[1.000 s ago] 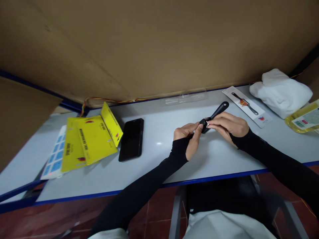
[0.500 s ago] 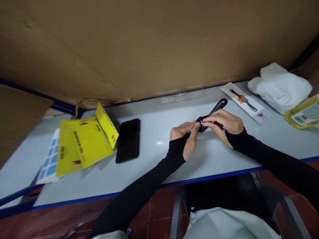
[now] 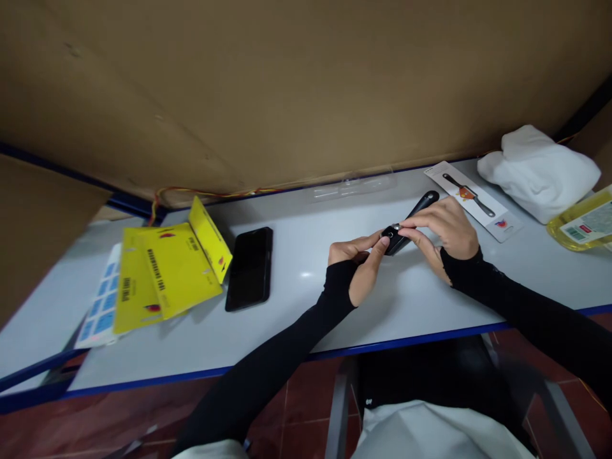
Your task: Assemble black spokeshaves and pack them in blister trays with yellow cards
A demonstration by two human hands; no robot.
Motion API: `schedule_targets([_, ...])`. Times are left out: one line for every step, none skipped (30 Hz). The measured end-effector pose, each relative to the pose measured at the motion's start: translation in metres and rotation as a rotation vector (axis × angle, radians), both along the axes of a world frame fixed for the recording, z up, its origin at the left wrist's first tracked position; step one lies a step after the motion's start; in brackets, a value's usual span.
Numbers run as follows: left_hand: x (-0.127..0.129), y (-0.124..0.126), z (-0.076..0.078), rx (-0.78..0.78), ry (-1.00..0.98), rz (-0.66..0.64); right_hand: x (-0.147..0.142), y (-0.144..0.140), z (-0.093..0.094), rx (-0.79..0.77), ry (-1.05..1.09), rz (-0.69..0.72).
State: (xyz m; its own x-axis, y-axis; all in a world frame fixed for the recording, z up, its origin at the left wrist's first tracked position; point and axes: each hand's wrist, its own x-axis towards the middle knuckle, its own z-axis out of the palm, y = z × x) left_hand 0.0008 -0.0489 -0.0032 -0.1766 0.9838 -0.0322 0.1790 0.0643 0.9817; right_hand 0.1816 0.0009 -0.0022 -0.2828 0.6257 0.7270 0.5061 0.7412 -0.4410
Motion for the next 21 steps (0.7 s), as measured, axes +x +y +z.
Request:
schedule_targets([-0.001,0.001,0.0,-0.045,-0.024,-0.001,0.002,0.001,0.002,0.023,-0.011,-0.022])
schedule_targets([-0.002,0.003,0.0,-0.087,-0.047,-0.002,0.003,0.001,0.005,0.034,-0.017,-0.041])
schedule_targets([-0.003,0.005,-0.001,-0.122,-0.071,-0.007,0.005,0.002,0.006,0.037,-0.017,-0.057])
schedule_targets([-0.004,0.007,-0.003,-0.149,-0.094,-0.017,0.007,0.003,0.006,0.035,-0.015,-0.077])
schedule_targets([-0.005,0.01,-0.005,-0.168,-0.114,-0.033,0.009,0.005,0.005,0.027,-0.014,-0.103])
schedule_targets([-0.007,0.012,-0.007,-0.182,-0.134,-0.052,0.01,0.008,0.004,0.019,-0.016,-0.128])
schedule_targets([-0.008,0.015,-0.01,-0.198,-0.154,-0.072,0.012,0.011,0.001,0.007,-0.022,-0.151])
schedule_targets([-0.009,0.018,-0.012,-0.221,-0.175,-0.093,0.014,0.015,-0.003,-0.008,-0.03,-0.165])
schedule_targets([-0.01,0.02,-0.015,-0.252,-0.196,-0.111,0.015,0.018,-0.006,-0.029,-0.039,-0.165])
schedule_targets([-0.011,0.022,-0.017,-0.291,-0.214,-0.125,0.016,0.021,-0.009,-0.052,-0.045,-0.152])
schedule_targets([-0.012,0.024,-0.018,-0.332,-0.228,-0.138,0.017,0.023,-0.012,-0.081,-0.045,-0.133])
schedule_targets([-0.013,0.025,-0.019,-0.368,-0.238,-0.148,0.016,0.023,-0.013,-0.12,-0.029,-0.117])
schedule_targets([-0.014,0.026,-0.019,-0.394,-0.246,-0.154,0.016,0.023,-0.012,-0.167,0.005,-0.105])
schedule_targets([-0.015,0.027,-0.019,-0.405,-0.256,-0.152,0.014,0.021,-0.01,-0.223,0.057,-0.092])
schedule_targets([-0.015,0.027,-0.019,-0.403,-0.266,-0.147,0.013,0.019,-0.007,-0.288,0.133,-0.08])
schedule_targets([-0.016,0.027,-0.018,-0.394,-0.277,-0.139,0.012,0.018,-0.003,-0.361,0.23,-0.06])
schedule_targets([-0.016,0.027,-0.017,-0.386,-0.286,-0.128,0.011,0.017,0.002,-0.447,0.336,-0.028])
schedule_targets([-0.017,0.027,-0.016,-0.377,-0.289,-0.116,0.011,0.016,0.007,-0.542,0.442,0.016])
schedule_targets([-0.017,0.027,-0.016,-0.364,-0.288,-0.103,0.011,0.017,0.011,-0.652,0.537,0.07])
schedule_targets([-0.017,0.027,-0.015,-0.348,-0.284,-0.089,0.013,0.019,0.014,-0.781,0.614,0.132])
schedule_targets([-0.017,0.027,-0.015,-0.326,-0.279,-0.071,0.014,0.021,0.016,-0.922,0.667,0.196])
